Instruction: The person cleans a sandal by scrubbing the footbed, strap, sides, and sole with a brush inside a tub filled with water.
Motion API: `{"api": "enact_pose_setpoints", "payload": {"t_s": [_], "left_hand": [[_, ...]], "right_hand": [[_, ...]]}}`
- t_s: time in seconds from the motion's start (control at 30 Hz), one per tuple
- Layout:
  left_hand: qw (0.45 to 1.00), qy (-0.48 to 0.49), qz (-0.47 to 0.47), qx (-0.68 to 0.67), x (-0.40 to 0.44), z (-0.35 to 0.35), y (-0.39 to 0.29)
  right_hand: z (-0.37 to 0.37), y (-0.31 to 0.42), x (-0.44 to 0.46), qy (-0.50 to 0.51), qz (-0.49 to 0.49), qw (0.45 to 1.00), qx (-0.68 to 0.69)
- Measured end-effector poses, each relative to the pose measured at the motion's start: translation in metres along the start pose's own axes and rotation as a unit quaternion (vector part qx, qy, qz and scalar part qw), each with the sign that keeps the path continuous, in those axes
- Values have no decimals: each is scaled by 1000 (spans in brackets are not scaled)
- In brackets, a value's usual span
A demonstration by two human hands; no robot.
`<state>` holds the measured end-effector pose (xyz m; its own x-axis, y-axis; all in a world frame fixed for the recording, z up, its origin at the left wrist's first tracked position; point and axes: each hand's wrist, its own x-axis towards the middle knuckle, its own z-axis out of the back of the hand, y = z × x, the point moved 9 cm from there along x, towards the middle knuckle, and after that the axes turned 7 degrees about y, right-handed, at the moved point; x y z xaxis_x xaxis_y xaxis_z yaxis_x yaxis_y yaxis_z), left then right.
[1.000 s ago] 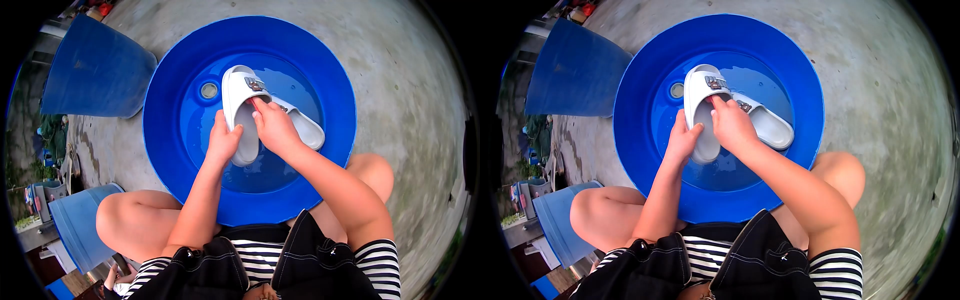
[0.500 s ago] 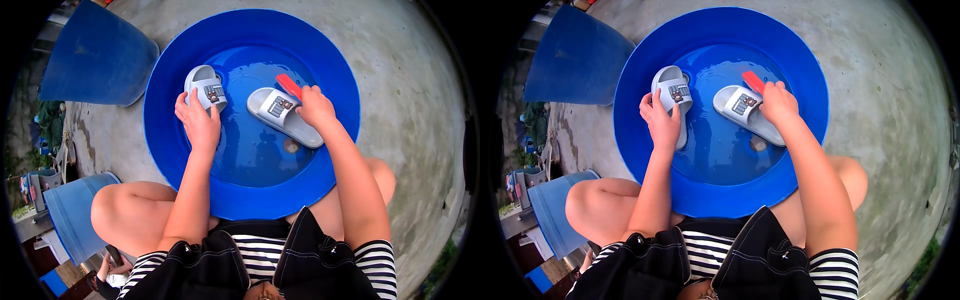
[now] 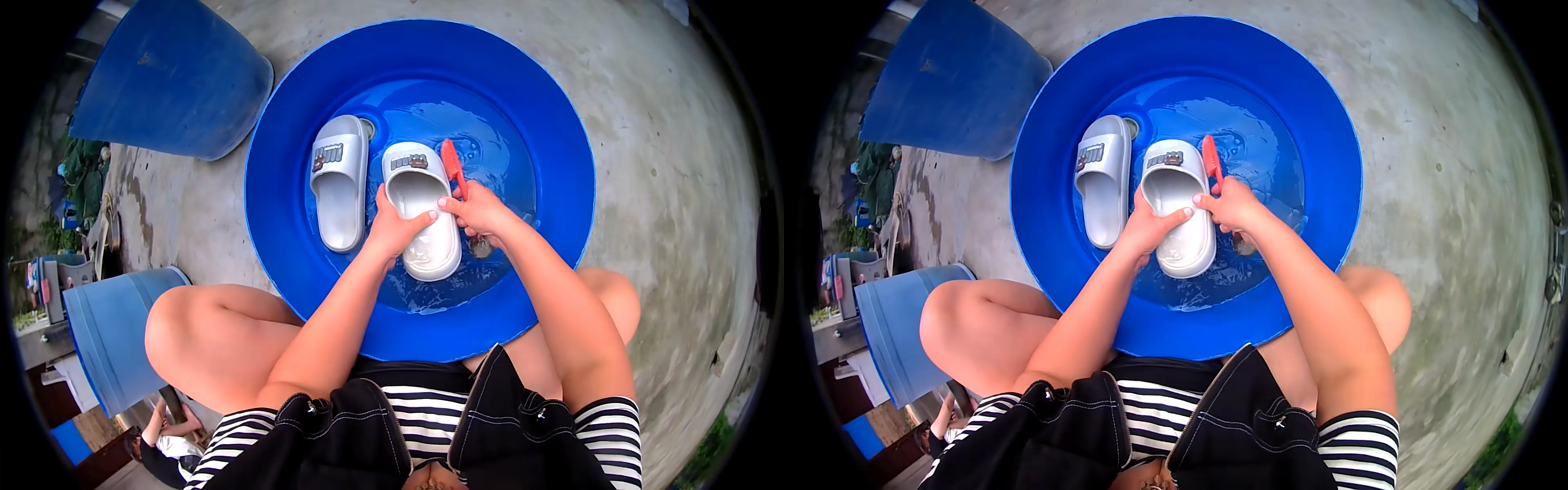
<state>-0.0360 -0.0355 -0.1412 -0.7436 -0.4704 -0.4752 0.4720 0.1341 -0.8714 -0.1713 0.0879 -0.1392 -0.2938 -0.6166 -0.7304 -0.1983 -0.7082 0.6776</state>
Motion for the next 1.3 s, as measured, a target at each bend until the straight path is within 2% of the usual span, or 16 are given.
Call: {"api": "enact_pose_setpoints", "payload": {"t_s": [0.03, 0.1, 0.13, 0.17, 0.23, 0.33, 0.43, 0.47, 0.57, 0.6, 0.67, 0.7, 0.97, 1.07, 1.13, 1.3], "left_hand": [[1000, 1, 1, -2, 4, 1, 2], [982, 15, 30, -187, 10, 7, 8], [985, 15, 12, -174, 8, 8, -2], [984, 16, 13, -175, 10, 9, -2], [971, -20, 71, -228, 6, 16, -2], [960, -13, 82, -267, 4, 16, 1], [951, 38, 77, -296, 8, 13, 1], [947, 58, 61, -310, 9, 12, -3], [941, 66, 53, -327, 1, 8, -19], [941, 67, 53, -328, 1, 8, -19], [937, 68, 14, -342, 3, 11, -24], [937, 68, 15, -341, 3, 10, -25], [934, 166, -21, -316, -8, -28, -44], [941, 157, -17, -299, -6, -26, -43], [964, 58, -40, -255, -6, -3, -42], [971, 59, -58, -226, -1, 2, -48]], "right_hand": [[-2, 1, -1, 11, -4, 1000, -4], [3, 11, -10, -8, 9, 1000, 5], [9, 18, -14, -27, 25, 999, 11], [32, 14, -4, -149, 40, 976, -156], [48, 36, -34, -255, 38, 881, -396], [44, 19, -28, -132, -47, 854, -502], [39, 70, -63, -154, 31, 872, -463], [43, 90, -82, -224, 87, 872, -427], [43, 118, -124, -195, 182, 895, -356], [45, 122, -134, -195, 182, 896, -356], [23, 115, -139, -46, 183, 924, -334], [14, 110, -138, -41, 205, 902, -379], [-15, 74, -82, -183, 171, 860, -445], [-17, 75, -81, -200, 171, 850, -455], [-29, 83, -94, -169, 179, 856, -455], [-14, 88, -85, -229, 221, 848, -423]]}}
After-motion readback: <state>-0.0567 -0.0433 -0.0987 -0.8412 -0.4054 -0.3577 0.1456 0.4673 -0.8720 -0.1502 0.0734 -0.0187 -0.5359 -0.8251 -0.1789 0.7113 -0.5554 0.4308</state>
